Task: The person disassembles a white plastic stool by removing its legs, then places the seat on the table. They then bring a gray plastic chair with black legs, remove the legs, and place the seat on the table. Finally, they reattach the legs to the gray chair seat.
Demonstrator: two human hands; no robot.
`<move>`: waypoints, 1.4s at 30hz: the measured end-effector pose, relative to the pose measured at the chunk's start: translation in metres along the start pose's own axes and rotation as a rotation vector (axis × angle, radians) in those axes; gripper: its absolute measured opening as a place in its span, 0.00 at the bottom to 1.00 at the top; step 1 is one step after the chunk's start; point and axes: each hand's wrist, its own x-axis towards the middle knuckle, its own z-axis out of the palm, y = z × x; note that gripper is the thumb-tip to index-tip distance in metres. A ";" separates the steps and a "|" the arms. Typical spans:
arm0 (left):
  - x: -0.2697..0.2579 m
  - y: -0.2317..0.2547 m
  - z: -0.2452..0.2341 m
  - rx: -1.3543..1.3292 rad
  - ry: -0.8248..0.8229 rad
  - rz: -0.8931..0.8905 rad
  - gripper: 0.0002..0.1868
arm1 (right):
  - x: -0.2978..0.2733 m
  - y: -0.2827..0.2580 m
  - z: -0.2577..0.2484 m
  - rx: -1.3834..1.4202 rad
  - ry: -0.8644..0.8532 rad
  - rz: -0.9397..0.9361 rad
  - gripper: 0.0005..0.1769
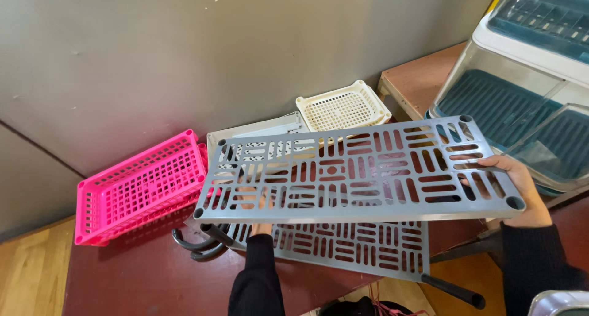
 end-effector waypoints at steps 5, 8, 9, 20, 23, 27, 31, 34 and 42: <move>-0.033 -0.063 0.018 -0.077 -0.195 -0.441 0.26 | -0.022 0.000 0.009 -0.063 0.055 -0.077 0.27; -0.046 -0.093 0.031 -0.123 -0.258 -0.617 0.28 | -0.030 0.001 0.016 -0.054 -0.005 -0.120 0.34; -0.046 -0.095 0.038 -0.145 -0.278 -0.663 0.29 | -0.031 0.001 0.016 -0.047 -0.018 -0.134 0.36; -0.060 -0.124 0.059 -0.257 -0.293 -0.853 0.37 | -0.014 0.033 -0.012 -0.064 -0.089 -0.261 0.44; -0.065 -0.132 0.058 -0.276 -0.288 -0.873 0.40 | -0.013 0.041 -0.021 -0.054 -0.102 -0.299 0.41; -0.071 -0.137 0.052 -0.291 -0.290 -0.907 0.43 | -0.011 0.044 -0.030 -0.081 -0.081 -0.292 0.45; -0.064 -0.141 0.046 -0.313 -0.281 -0.942 0.46 | -0.010 0.052 -0.036 -0.078 -0.023 -0.281 0.45; -0.054 -0.141 0.043 -0.332 -0.265 -0.964 0.48 | -0.009 0.052 -0.048 -0.069 -0.027 -0.240 0.43; -0.001 -0.144 0.059 -0.368 -0.092 -0.986 0.55 | -0.037 0.041 -0.098 -0.190 -0.016 -0.379 0.36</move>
